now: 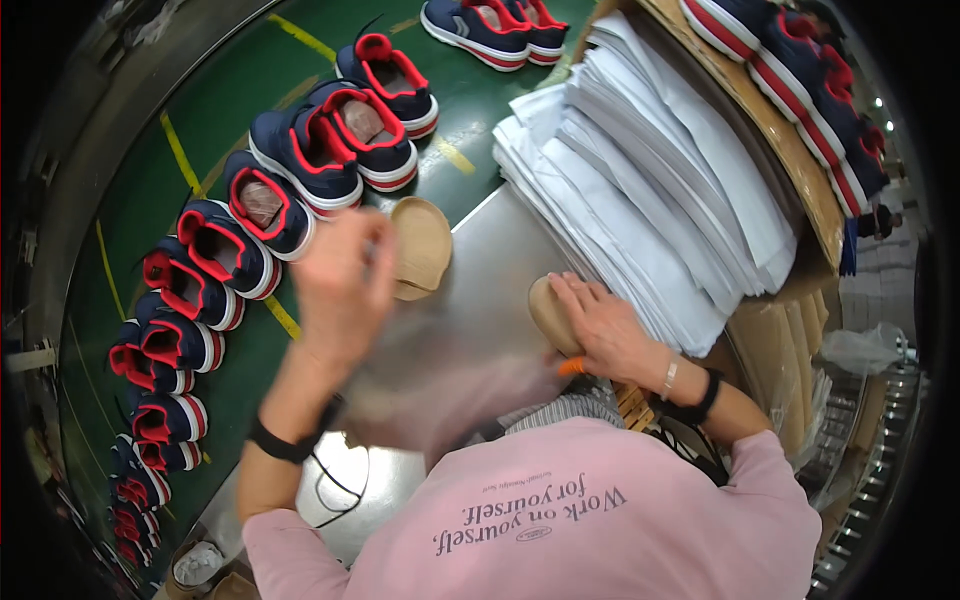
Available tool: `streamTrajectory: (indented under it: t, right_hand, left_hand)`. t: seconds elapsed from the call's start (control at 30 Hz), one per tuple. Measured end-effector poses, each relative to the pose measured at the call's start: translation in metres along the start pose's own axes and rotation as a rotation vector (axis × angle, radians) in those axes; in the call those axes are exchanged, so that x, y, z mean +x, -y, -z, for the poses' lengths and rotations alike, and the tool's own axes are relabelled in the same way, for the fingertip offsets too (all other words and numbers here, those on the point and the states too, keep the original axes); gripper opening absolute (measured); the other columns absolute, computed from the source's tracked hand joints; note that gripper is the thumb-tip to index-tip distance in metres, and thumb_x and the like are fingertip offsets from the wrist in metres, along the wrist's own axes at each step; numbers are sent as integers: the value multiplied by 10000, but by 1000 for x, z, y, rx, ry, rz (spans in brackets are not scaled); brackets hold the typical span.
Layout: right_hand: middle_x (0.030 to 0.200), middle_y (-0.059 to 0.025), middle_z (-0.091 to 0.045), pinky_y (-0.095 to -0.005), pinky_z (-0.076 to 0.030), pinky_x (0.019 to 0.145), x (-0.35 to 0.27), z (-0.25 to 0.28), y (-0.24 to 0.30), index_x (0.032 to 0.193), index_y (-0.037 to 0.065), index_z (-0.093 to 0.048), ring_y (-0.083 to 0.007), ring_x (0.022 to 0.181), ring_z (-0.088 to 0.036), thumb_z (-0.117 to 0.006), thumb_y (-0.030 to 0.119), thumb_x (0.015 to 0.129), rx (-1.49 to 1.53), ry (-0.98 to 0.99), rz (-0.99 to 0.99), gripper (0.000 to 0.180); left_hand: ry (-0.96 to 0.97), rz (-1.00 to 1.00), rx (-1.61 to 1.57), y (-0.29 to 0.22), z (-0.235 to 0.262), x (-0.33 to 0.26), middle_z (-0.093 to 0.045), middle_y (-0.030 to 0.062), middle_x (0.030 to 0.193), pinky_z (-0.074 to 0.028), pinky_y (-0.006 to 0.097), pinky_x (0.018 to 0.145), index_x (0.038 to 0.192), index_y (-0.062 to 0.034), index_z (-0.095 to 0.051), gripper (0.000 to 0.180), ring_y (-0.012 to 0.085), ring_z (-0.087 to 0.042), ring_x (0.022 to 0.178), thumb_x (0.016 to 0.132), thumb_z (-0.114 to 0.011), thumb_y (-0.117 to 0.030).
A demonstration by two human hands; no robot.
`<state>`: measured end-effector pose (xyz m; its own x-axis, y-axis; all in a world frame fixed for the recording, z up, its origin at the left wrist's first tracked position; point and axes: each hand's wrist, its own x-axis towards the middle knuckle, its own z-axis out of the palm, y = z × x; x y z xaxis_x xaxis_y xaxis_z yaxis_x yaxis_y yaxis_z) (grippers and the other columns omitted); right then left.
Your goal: Inserting cardboard shoe trees and paper stuffing into shoes on a production line.
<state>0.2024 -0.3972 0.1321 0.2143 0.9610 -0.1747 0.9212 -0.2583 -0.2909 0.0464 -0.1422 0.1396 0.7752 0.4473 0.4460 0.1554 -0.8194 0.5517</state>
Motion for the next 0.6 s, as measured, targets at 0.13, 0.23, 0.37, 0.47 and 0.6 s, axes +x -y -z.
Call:
streamTrajectory:
  t: [0.13,0.23,0.37,0.47,0.6]
  right_hand:
    - [1177,-224,-444,-374,-456,851,-6,-21,-4,1339,-26,-248,-334,1032,-490,-813,217,570,338,-126,-48,984]
    - [1264,-181,-393,-361,-423,906,11,-11,20,1372,13,-200,-281,1146,-432,-809,175,591,827,-128,-96,1003]
    - [1319,-147,-356,-370,-398,964,20,-22,25,1412,73,-139,-258,1246,-367,-816,117,607,1252,-217,23,1053]
    - [1300,-136,-360,-364,-424,955,24,-24,39,1416,84,-131,-249,1239,-375,-816,92,620,1434,-307,91,1050]
    - [1388,-160,-298,-402,-405,971,29,-38,13,1378,40,-226,-262,1278,-344,-760,170,709,904,-376,6,865]
  left_hand:
    - [373,535,-688,-69,-59,-61,-634,82,782,-483,270,651,922,29,-593,213,167,-613,706,820,-659,-146]
    - [238,697,-1275,-74,-79,-70,-640,46,809,-470,230,647,919,17,-617,159,91,-591,745,844,-649,-120]
    - [72,657,-1265,-84,-62,-61,-635,21,790,-448,204,669,849,21,-643,96,49,-554,736,843,-640,-75]
    - [-58,684,-1114,-78,-53,-66,-616,4,777,-439,207,678,829,11,-636,111,53,-545,744,857,-624,-96]
    - [-572,708,-1154,-41,-1,-50,-521,-39,741,-364,180,586,848,-44,-518,126,32,-467,668,918,-525,-149]
